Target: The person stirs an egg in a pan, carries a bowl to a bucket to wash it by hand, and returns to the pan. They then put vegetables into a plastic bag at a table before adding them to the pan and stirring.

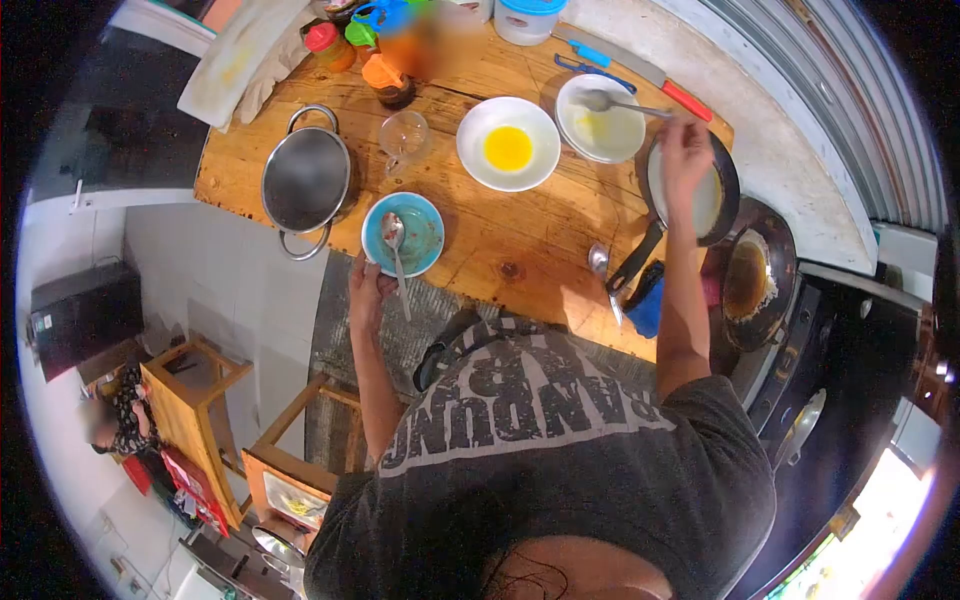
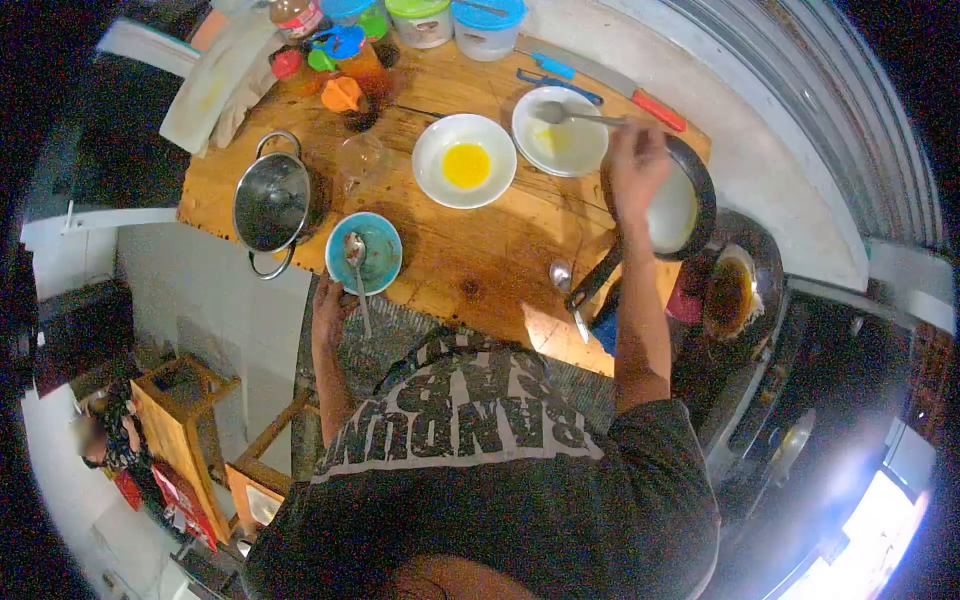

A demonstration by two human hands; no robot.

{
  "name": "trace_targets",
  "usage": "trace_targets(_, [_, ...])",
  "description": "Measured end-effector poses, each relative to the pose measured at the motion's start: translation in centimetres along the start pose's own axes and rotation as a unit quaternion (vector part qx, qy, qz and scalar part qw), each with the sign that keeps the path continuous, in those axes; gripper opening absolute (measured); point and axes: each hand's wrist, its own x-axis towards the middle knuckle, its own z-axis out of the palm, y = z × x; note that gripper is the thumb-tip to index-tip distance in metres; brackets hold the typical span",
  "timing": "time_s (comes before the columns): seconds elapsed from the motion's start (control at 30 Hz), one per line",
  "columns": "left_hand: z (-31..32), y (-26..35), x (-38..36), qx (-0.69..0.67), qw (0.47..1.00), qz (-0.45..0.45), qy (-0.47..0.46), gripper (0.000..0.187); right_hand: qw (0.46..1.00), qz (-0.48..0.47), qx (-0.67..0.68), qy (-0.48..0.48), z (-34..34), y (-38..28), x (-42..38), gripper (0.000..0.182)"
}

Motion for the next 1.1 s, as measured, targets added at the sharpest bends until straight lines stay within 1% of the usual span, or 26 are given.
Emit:
trace_targets(0.03, [-0.1,-0.1,0.2,-0.006,1.000,0.002,-0.014,0.050,1.000,-0.003,0.003,-0.002,0.6,-0.9,-1.3,0.015])
trace_targets(0.1, [0.8,0.6,-0.2,-0.006,1.000,-0.002,0.011,0.048,0.992,0.081,0.085,-0.044,2.7,-1.1,-5.1,0.010])
trace_targets(0.17, [1.4,1.0,-0.5,0.008,0.999,-0.007,0.040,0.047,0.977,0.160,0.134,-0.049,4.9,-0.9,-8.2,0.014])
trace_targets(0.23, [1.7,1.0,-0.5,0.037,0.997,-0.015,0.068,0.044,0.956,0.193,0.212,-0.052,6.5,0.9,-10.9,0.015])
trace_targets(0.33, [0.8,0.3,-0.1,-0.027,1.000,0.013,-0.001,0.040,0.939,0.272,0.196,-0.077,7.7,1.7,-13.1,0.015])
trace_targets(0.37, [0.9,0.4,-0.4,-0.024,1.000,0.013,0.009,0.039,0.934,0.282,0.194,-0.101,7.9,1.5,-13.7,0.016])
trace_targets(0.43, [3.2,2.8,-2.1,-0.021,0.999,0.015,0.029,0.037,0.923,0.299,0.190,-0.151,8.4,1.0,-14.4,0.019])
trace_targets(0.53, [4.8,5.7,-3.5,0.034,0.999,0.004,0.012,0.035,0.862,0.408,0.243,-0.179,9.8,3.2,-14.9,0.026])
trace_targets(0.63, [5.6,7.4,-3.8,0.064,0.997,0.032,-0.041,0.036,0.844,0.413,0.294,-0.178,10.4,4.5,-14.6,0.027])
trace_targets(0.73, [8.8,11.1,-3.7,0.121,0.989,0.027,-0.078,0.037,0.846,0.423,0.227,-0.232,9.7,4.8,-14.1,0.032])
trace_targets(0.83, [12.5,14.2,-2.3,0.182,0.972,0.082,-0.126,0.036,0.874,0.369,0.212,-0.234,7.5,3.4,-15.0,0.032])
trace_targets(0.93, [15.5,16.5,0.8,0.228,0.957,0.096,-0.152,0.035,0.909,0.275,0.168,-0.265,4.6,4.3,-15.5,0.029])
trace_targets(0.97, [16.9,17.2,1.4,0.217,0.956,0.107,-0.166,0.035,0.887,0.327,0.196,-0.261,3.2,4.1,-15.0,0.031])
trace_targets(1.03, [19.5,18.5,2.2,0.197,0.952,0.130,-0.193,0.035,0.831,0.428,0.254,-0.249,0.3,-0.4,-11.9,0.034])
trace_targets(1.07, [20.4,18.7,2.5,0.184,0.956,0.129,-0.189,0.035,0.855,0.399,0.242,-0.227,-0.5,-2.6,-10.5,0.030])
trace_targets(1.1, [21.2,18.9,2.7,0.171,0.959,0.129,-0.186,0.036,0.871,0.386,0.215,-0.213,-0.9,-3.0,-9.4,0.029])
